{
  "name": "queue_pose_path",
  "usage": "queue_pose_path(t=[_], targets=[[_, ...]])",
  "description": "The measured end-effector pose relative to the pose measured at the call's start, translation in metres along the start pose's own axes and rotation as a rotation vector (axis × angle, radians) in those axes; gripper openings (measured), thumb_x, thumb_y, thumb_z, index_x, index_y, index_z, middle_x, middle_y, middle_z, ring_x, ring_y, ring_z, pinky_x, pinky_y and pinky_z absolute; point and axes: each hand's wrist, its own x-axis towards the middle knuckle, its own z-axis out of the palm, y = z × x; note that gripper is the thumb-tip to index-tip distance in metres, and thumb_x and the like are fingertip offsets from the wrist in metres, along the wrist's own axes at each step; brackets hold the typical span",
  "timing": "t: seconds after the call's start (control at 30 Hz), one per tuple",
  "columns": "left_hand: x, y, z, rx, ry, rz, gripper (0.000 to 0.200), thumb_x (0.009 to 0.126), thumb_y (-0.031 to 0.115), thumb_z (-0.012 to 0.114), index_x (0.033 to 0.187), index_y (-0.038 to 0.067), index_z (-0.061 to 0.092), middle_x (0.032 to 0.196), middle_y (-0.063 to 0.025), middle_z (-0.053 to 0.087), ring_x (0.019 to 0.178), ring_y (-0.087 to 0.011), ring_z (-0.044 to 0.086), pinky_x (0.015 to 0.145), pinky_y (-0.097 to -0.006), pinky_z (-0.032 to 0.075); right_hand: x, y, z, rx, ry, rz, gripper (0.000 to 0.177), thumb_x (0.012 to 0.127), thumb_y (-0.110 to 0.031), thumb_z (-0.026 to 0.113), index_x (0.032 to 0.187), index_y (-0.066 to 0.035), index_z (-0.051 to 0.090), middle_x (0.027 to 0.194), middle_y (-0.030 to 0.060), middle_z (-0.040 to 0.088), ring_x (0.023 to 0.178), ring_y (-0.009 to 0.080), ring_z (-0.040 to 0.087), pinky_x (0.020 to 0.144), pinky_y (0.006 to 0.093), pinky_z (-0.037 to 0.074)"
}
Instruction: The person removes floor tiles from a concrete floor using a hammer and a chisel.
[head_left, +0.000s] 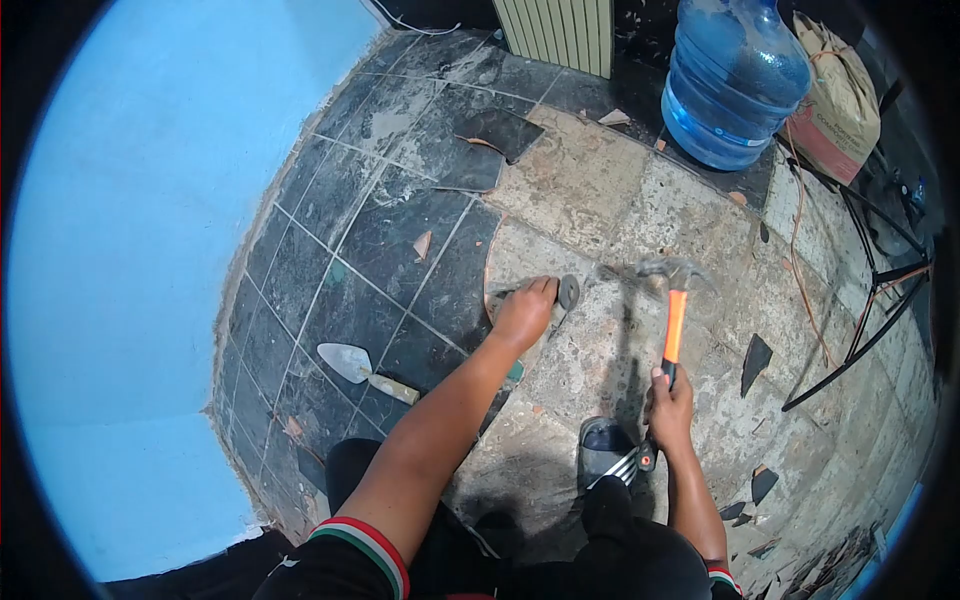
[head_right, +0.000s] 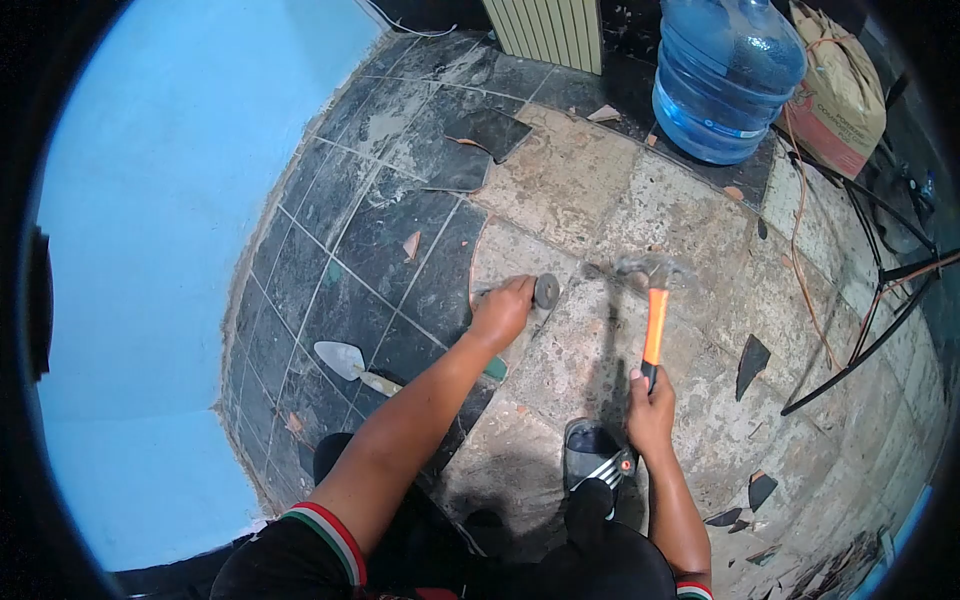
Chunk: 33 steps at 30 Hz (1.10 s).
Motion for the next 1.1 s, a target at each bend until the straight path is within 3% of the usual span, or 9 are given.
queue_pose_path(t=[0.27,0.37,0.47,0.63,0.73,0.83,0.9,1.0,1.1], targets=[[0.014,-0.015,0.006,-0.019,0.115,0.006,0.028,0.09,0.002,0.059,0.118,-0.002,0.06,0.111,-0.0214,0.069,0.098,-0.038,0.071,0.083,-0.0451,0.059,-0.008,-0.014,0.042,0.304,0.307,-0.269,0.018,0.11,-0.025,0.051,0.105,-0.009,0.043,0.062,-0.0016,0.046,0.045,0.0068,0.045,0.04,0.0242,0.037],[0.017,-0.009,-0.003,-0.009,0.084,-0.02,0.029,0.089,0.001,0.058,0.118,-0.003,0.06,0.111,-0.0217,0.069,0.098,-0.0373,0.071,0.083,-0.0446,0.059,-0.001,0.023,0.055,-0.313,0.013,-0.357,0.022,0.105,-0.022,0.057,0.1,-0.001,0.052,0.065,0.0071,0.054,0.055,0.0222,0.054,0.053,0.0404,0.044],[0.017,-0.011,0.002,-0.031,0.108,-0.025,0.023,0.091,0.005,0.06,0.114,-0.001,0.06,0.106,-0.022,0.069,0.096,-0.0405,0.07,0.083,-0.0482,0.058,0.004,0.016,0.056,-0.132,-0.102,-0.157,0.024,0.101,-0.021,0.06,0.097,0.002,0.054,0.069,0.0108,0.057,0.06,0.0293,0.055,0.061,0.0469,0.045],[0.015,-0.012,-0.003,-0.061,0.098,-0.047,0.021,0.092,0.007,0.062,0.112,0.0,0.059,0.105,-0.0227,0.069,0.095,-0.0427,0.069,0.082,-0.0507,0.057,-0.002,-0.045,0.008,0.167,0.078,-0.133,0.023,0.107,-0.027,0.055,0.106,-0.004,0.053,0.065,0.0026,0.049,0.051,0.0137,0.046,0.048,0.031,0.04],[0.016,-0.012,-0.006,-0.065,0.105,-0.048,0.022,0.092,0.007,0.061,0.113,0.0,0.059,0.106,-0.0227,0.069,0.095,-0.0429,0.069,0.082,-0.0512,0.057,0.005,-0.068,0.003,0.444,0.303,-0.328,0.023,0.109,-0.03,0.052,0.109,-0.006,0.051,0.064,-0.0011,0.045,0.049,0.0071,0.042,0.043,0.0238,0.035],[0.016,-0.012,-0.004,-0.035,0.07,-0.049,0.023,0.093,0.006,0.06,0.115,-0.001,0.06,0.109,-0.0221,0.069,0.096,-0.0417,0.07,0.082,-0.0497,0.057,0.013,-0.006,0.044,0.354,0.367,-0.338,0.023,0.108,-0.026,0.055,0.102,-0.005,0.052,0.065,0.0018,0.048,0.052,0.012,0.048,0.049,0.0303,0.041],[0.016,-0.007,-0.007,-0.023,0.066,-0.051,0.024,0.093,0.003,0.059,0.115,-0.002,0.06,0.112,-0.0218,0.068,0.096,-0.0395,0.071,0.082,-0.0464,0.059,0.009,0.006,0.052,-0.348,-0.025,-0.377,0.023,0.105,-0.023,0.058,0.095,-0.002,0.053,0.067,0.0047,0.051,0.058,0.0158,0.05,0.056,0.0351,0.044],[0.01,-0.006,0.008,0.004,0.024,0.01,0.024,0.092,0.003,0.058,0.115,-0.002,0.061,0.116,-0.02,0.068,0.103,-0.0378,0.069,0.083,-0.045,0.059,0.011,0.013,0.054,-0.018,-0.003,-0.074,0.024,0.103,-0.021,0.059,0.092,-0.001,0.054,0.068,0.0066,0.052,0.063,0.0177,0.051,0.062,0.0372,0.044],[-0.005,0.007,0.019,0.057,0.11,0.035,0.024,0.091,0.004,0.058,0.114,-0.001,0.061,0.118,-0.0175,0.067,0.11,-0.0352,0.067,0.086,-0.0423,0.059,0.017,0.014,0.032,0.003,0.038,-0.079,0.023,0.104,-0.021,0.059,0.093,-0.001,0.055,0.069,0.0055,0.052,0.063,0.0159,0.049,0.06,0.0355,0.042]])
